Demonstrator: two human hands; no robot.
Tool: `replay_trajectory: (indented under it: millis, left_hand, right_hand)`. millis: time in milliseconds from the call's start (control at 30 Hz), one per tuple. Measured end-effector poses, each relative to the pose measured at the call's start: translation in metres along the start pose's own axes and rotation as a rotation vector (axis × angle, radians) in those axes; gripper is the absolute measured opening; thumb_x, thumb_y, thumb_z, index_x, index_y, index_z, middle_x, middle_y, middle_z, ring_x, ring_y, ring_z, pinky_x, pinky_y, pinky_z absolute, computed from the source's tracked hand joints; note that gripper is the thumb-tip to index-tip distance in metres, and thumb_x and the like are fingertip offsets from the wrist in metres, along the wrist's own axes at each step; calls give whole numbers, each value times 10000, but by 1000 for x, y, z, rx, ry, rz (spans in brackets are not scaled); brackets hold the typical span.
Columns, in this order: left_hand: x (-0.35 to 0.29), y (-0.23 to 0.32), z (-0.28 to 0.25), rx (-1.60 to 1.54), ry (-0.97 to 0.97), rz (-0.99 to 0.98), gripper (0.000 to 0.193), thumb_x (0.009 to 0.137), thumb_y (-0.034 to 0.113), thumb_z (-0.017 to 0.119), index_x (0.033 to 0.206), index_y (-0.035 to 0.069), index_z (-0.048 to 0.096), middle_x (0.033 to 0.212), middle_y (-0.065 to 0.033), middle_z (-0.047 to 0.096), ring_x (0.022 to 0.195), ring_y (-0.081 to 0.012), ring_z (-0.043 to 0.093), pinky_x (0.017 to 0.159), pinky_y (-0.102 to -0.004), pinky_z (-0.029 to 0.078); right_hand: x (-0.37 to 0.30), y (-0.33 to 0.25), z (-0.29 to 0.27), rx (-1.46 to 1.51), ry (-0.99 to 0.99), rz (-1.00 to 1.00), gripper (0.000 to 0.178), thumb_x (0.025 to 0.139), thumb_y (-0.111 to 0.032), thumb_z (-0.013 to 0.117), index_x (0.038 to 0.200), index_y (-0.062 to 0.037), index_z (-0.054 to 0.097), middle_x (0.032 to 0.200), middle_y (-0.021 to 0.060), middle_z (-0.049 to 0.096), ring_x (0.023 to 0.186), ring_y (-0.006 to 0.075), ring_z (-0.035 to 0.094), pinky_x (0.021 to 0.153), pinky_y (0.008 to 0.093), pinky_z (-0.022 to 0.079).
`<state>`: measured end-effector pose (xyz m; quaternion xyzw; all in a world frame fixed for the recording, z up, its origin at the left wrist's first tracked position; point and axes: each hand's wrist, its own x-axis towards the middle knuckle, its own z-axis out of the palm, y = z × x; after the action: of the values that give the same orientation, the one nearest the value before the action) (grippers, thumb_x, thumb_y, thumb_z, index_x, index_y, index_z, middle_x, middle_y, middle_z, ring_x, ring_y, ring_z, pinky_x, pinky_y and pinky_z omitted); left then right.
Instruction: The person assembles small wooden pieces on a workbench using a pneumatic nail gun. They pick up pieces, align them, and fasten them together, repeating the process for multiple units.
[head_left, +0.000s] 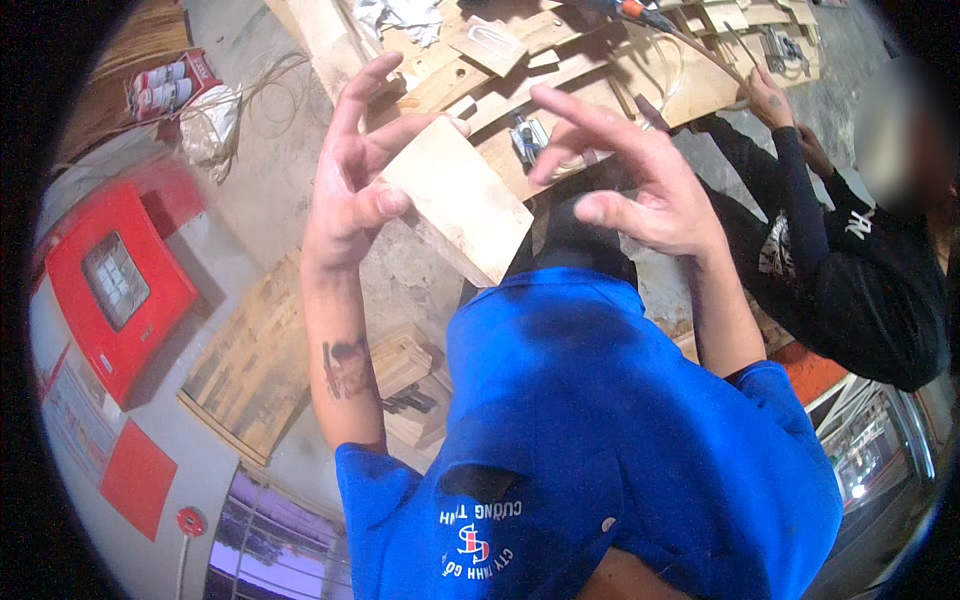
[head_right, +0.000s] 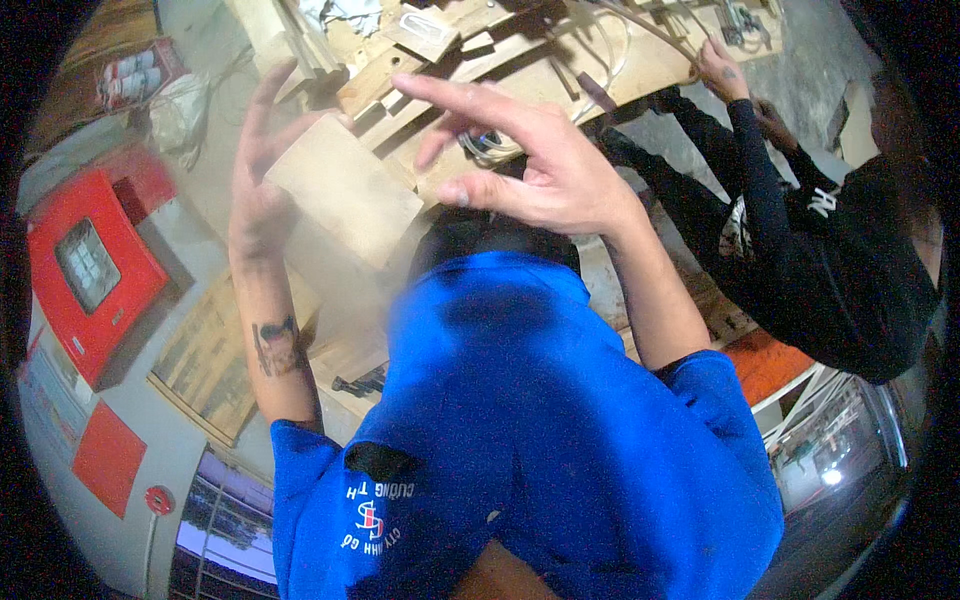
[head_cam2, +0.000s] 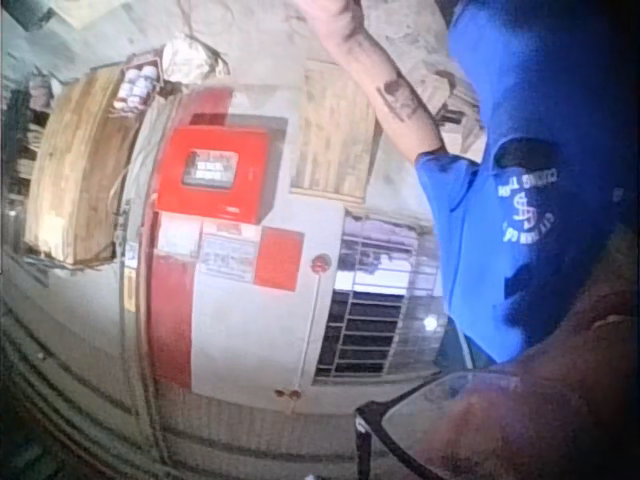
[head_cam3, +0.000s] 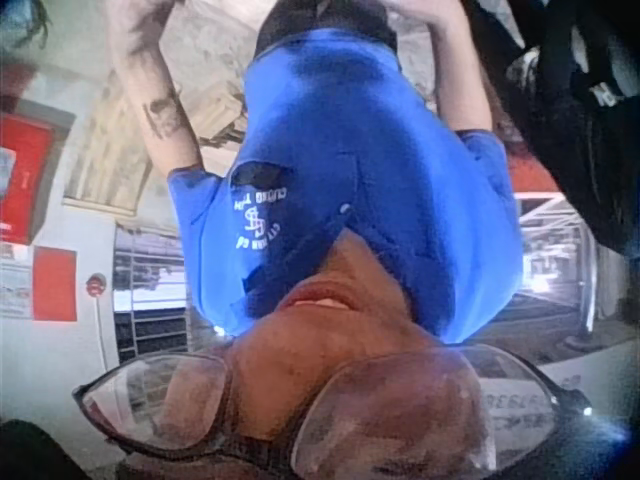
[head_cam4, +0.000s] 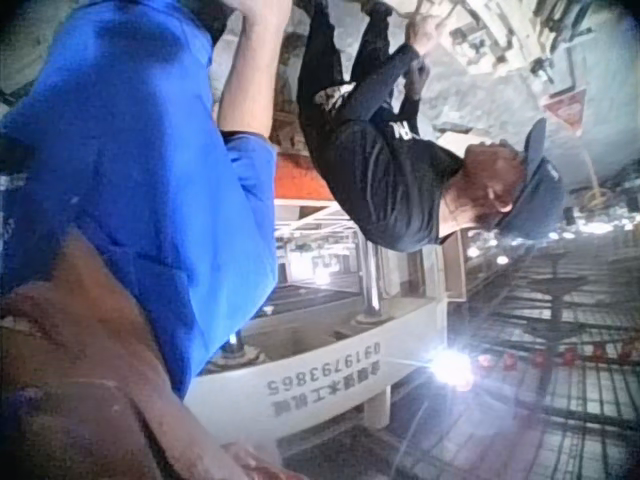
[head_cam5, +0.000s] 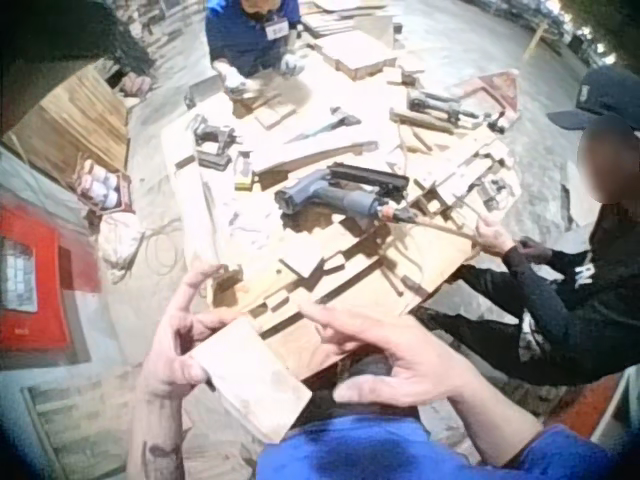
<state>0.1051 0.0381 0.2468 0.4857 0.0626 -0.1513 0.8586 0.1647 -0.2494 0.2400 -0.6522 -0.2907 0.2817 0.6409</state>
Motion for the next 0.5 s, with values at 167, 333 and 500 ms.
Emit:
replay_trajectory:
  millis: [167, 333, 500]
  left_hand:
    - [29, -1, 16, 50, -95, -66, 1217, 635, 86, 972, 1594, 50, 225, 1282, -241, 663, 1240, -316, 642, 1070, -438, 522]
    - [19, 1, 79, 646, 112, 155, 1124, 628, 19, 964, 1542, 71, 311, 1276, -182, 643, 1252, -285, 607, 1106, -428, 479]
    - [11, -15, 96, 470, 240, 209, 1133, 635, 7, 959, 1553, 79, 298, 1333, -182, 593, 1294, -290, 573, 1118, -426, 468]
  right_hand:
    - [-9, -8, -15, -377, 189, -136, 713, 815, -272, 842, 1459, -104, 587, 1113, 85, 729, 1060, 217, 668, 972, 394, 505]
    - [-17, -7, 10, -167, 302, -49, 695, 745, -242, 873, 1363, -100, 588, 1283, 98, 667, 1229, 288, 620, 1101, 423, 461]
    - [-14, 9, -7, -156, 222, -137, 595, 752, -186, 882, 1273, -82, 614, 1398, 113, 641, 1352, 266, 561, 1132, 420, 424]
